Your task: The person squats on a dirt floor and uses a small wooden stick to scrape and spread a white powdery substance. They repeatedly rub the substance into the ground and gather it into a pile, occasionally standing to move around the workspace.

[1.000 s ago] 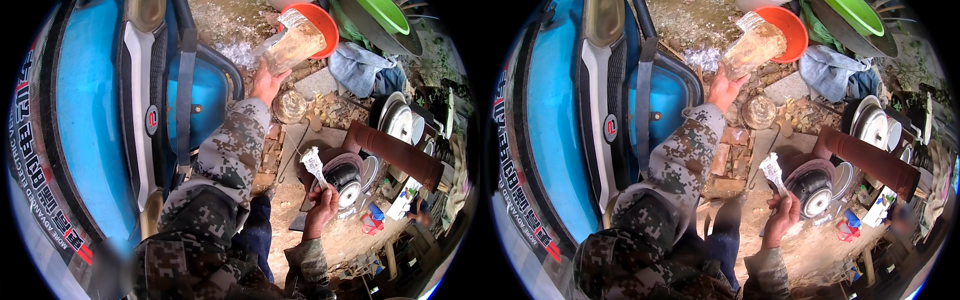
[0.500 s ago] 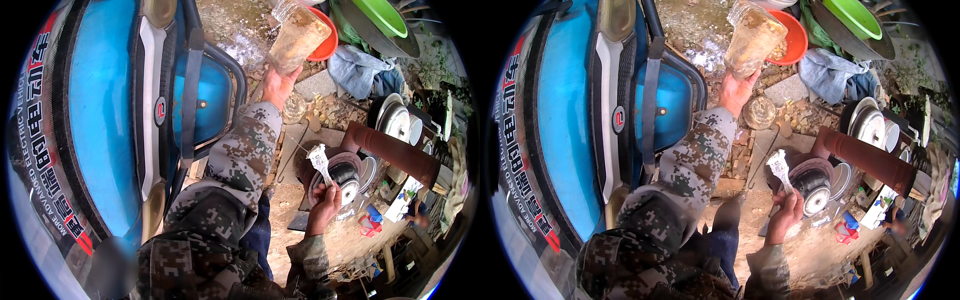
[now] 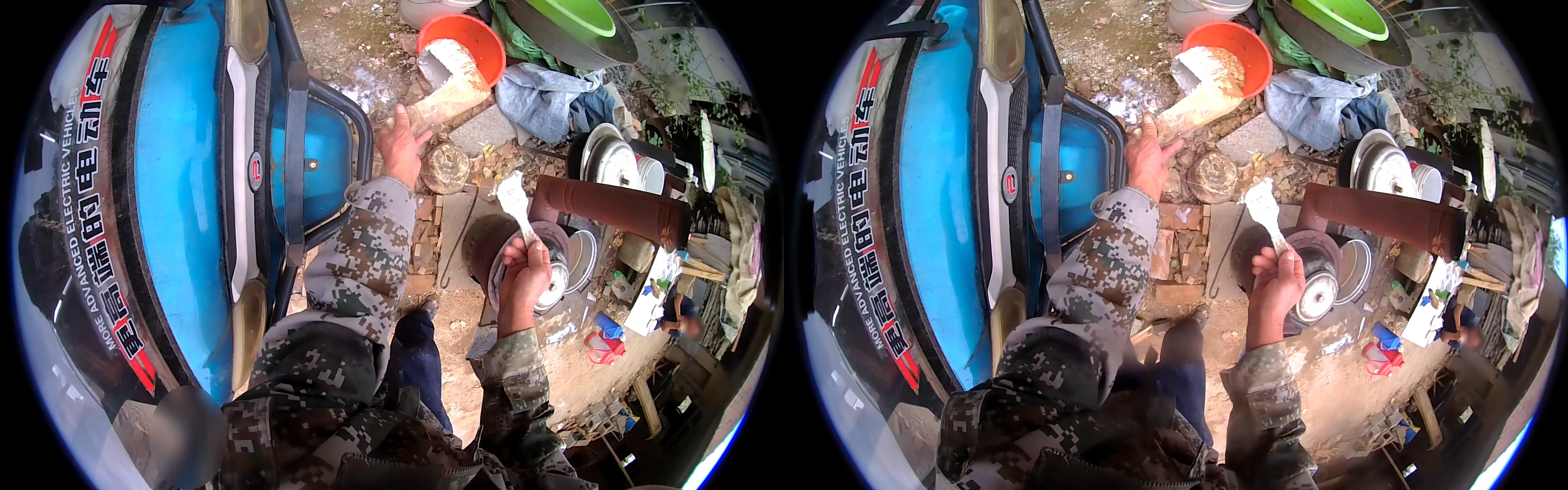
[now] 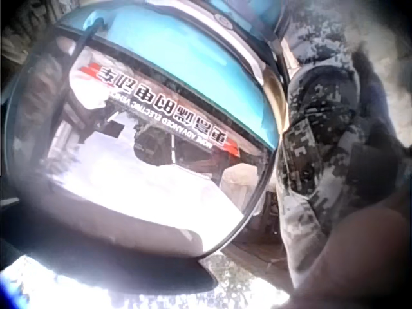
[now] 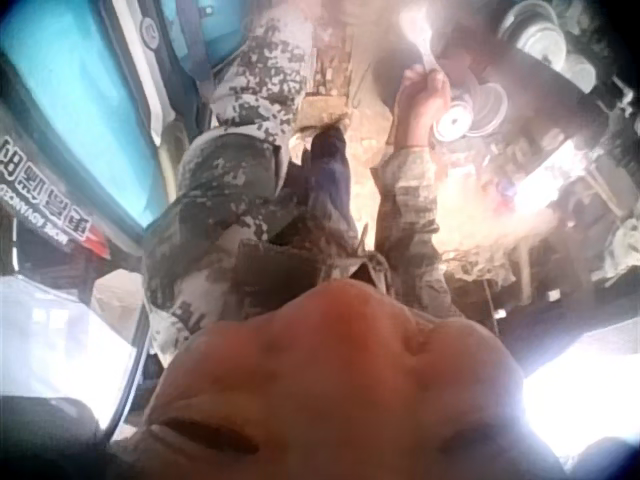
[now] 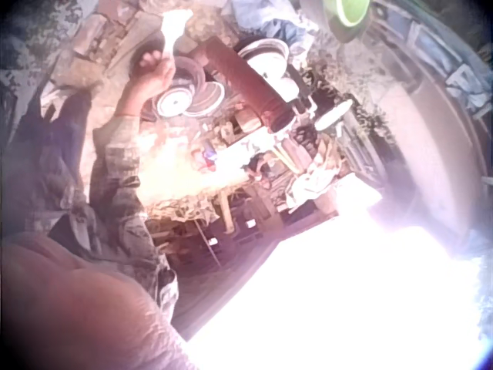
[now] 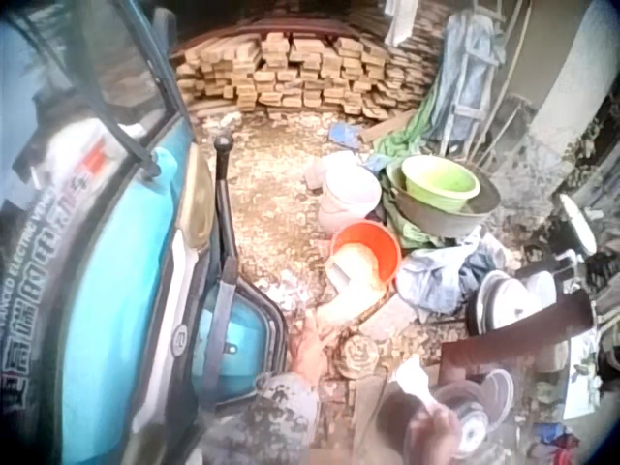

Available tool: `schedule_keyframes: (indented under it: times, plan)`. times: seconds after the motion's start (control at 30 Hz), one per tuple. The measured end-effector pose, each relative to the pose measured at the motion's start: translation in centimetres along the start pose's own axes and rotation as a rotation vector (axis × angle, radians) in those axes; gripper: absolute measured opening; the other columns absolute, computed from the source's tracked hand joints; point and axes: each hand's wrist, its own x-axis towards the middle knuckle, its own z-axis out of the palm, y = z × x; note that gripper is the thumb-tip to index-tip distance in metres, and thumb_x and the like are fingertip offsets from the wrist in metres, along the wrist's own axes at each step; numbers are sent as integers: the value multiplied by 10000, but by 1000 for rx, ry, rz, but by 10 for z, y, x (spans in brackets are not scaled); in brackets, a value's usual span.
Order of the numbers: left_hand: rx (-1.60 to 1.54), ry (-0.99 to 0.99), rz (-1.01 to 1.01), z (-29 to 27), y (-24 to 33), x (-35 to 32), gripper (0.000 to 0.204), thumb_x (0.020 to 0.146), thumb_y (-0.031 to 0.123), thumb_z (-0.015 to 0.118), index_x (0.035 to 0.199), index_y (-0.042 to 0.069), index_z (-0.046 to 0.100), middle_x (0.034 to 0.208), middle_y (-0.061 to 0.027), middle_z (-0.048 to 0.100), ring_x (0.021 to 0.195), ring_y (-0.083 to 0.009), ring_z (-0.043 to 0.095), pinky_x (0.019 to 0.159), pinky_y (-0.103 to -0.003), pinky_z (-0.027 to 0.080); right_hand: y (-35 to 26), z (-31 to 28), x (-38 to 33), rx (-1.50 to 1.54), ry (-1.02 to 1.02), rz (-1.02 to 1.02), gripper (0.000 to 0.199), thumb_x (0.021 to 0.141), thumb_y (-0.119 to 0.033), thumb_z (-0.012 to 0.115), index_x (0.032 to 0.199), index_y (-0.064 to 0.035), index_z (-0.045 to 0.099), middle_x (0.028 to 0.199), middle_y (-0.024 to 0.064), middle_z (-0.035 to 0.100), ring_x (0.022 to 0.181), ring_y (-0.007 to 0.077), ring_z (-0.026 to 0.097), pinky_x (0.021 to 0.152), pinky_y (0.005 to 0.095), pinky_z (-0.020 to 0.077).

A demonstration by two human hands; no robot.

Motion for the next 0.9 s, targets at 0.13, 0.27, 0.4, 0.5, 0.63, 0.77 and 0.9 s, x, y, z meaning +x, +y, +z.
schedule_keyframes:
  times: [0.13, 0.27, 0.4, 0.5, 0.63, 0.77, 0.9]
  plan:
    - [745, -37, 415, -30, -15, -25, 474, 905, 284, 766, 1162, -92, 632, 1118, -149, 688, 986, -252, 676, 849, -376, 554, -23, 4, -2, 65, -51, -15, 209, 1059, -173, 469, 1101, 3, 572, 857, 137, 702, 631, 195, 668, 555, 290, 515]
    - [989, 66, 740, -50, -29, -93, 504, 835, 285, 822, 1165, -66, 674, 1097, -189, 718, 1015, -242, 684, 903, -337, 514, -25, -7, -19, 54, -151, -57, 210, 1049, -172, 490, 1114, 6, 581, 846, 115, 694, 629, 177, 655, 564, 283, 492]
    - [1160, -12, 934, -67, -33, -172, 488, 819, 274, 828, 1155, -51, 686, 1162, -193, 699, 1055, -288, 675, 939, -354, 504, -22, -26, -39, -7, -251, -3, 235, 1041, -153, 490, 1178, 28, 552, 888, 127, 693, 657, 176, 664, 575, 280, 486]
    - [1107, -3, 1002, -96, -50, -229, 470, 819, 263, 826, 1144, -50, 692, 1156, -193, 700, 1052, -304, 676, 944, -357, 504, 0, -49, -59, -23, -462, 152, 495, 1013, -112, 520, 1442, 86, 373, 1040, 188, 687, 756, 200, 700, 619, 287, 521]
    - [1216, 72, 1026, -115, -56, -314, 455, 791, 253, 836, 1112, -42, 705, 1184, -216, 685, 1073, -361, 666, 949, -397, 506, 20, -117, -90, -225, -581, 130, 659, 948, -37, 587, 1508, 96, 264, 1129, 188, 679, 826, 184, 707, 651, 266, 532]
    - [1284, 96, 1021, -159, -80, -364, 456, 789, 247, 836, 1108, -50, 704, 1182, -228, 682, 1071, -365, 665, 954, -405, 504, 55, -231, -103, -232, -569, 238, 503, 921, -16, 578, 1397, 83, 449, 1128, 169, 682, 795, 172, 697, 638, 263, 516]
    - [1371, 55, 1083, -211, -95, -394, 509, 813, 286, 833, 1161, -55, 687, 1158, -220, 696, 1064, -308, 677, 957, -353, 502, 118, -368, -110, -337, -485, 330, 357, 937, -63, 551, 1279, 39, 530, 1068, 141, 680, 808, 193, 691, 686, 290, 524]
